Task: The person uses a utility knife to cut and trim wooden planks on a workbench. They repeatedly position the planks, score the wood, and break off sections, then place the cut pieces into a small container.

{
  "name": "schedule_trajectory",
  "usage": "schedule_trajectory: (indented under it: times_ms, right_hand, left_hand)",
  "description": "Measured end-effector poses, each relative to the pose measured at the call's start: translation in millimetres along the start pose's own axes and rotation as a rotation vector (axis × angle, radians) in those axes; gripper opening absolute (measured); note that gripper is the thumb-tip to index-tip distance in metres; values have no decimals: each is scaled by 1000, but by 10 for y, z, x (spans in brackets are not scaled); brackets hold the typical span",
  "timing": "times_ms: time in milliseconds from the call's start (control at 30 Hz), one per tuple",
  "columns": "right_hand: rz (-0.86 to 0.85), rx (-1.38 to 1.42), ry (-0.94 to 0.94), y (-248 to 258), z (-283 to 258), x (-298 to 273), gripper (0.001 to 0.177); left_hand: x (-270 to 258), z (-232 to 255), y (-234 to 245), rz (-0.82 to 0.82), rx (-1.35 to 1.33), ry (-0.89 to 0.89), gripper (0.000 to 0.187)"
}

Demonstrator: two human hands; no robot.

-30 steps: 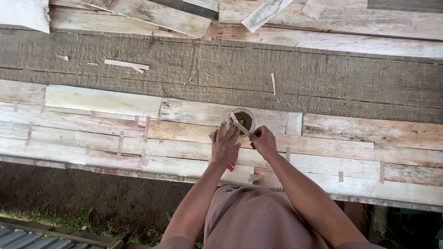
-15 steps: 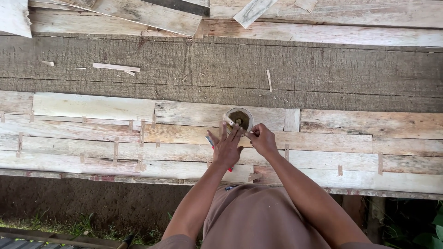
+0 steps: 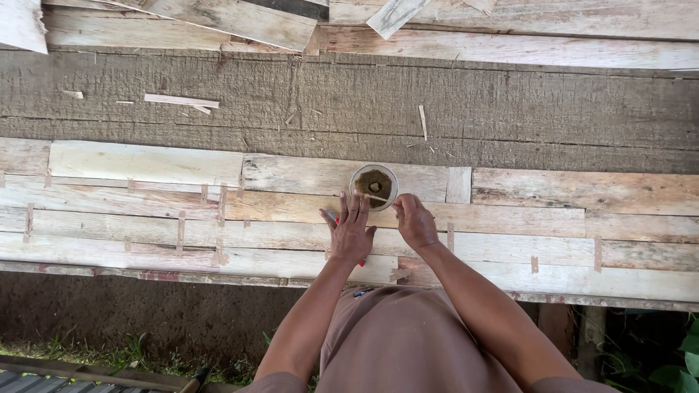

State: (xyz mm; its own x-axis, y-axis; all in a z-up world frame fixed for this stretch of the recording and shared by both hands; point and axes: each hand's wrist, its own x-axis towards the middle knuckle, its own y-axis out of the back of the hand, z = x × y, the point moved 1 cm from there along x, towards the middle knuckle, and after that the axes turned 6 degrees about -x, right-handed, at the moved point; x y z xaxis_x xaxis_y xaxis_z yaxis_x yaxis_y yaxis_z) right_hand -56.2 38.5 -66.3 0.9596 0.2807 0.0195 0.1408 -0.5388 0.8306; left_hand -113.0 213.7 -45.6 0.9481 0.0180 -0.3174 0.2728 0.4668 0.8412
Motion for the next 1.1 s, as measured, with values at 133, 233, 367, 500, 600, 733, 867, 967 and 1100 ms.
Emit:
schedule_trajectory:
  times_ms: [133, 233, 367, 500, 600, 733, 867, 967, 1100]
  right_hand:
    - [-64, -80, 14, -147, 136, -58, 9]
    - [-21, 51, -13, -221, 226, -43, 15]
    - [-75, 188, -58, -5, 60, 7, 11]
    - [-170, 372, -226, 127, -46, 49, 11]
    - [-178, 419, -358, 210, -148, 44, 19]
    - [-195, 380, -513, 204, -76, 124, 19]
    - [-219, 376, -564, 280, -113, 156, 11]
    - [-239, 433, -593, 422, -311, 196, 10]
    - [-226, 518, -670, 520, -457, 266, 23]
  left_hand:
    - [-35, -68, -130, 38, -1, -2, 85]
    - [-46, -94, -194, 67, 20, 0, 74]
    - [-36, -164, -368, 268, 26, -54, 62]
    - [-72, -88, -344, 440, 65, -100, 49]
    - [-17, -35, -366, 403, 66, -152, 63]
    - [16, 94, -300, 361, 61, -162, 69]
    - [46, 161, -270, 300, 75, -137, 71]
    - [11, 226, -168, 225, 96, -105, 73]
    - [31, 315, -23, 113, 96, -32, 76]
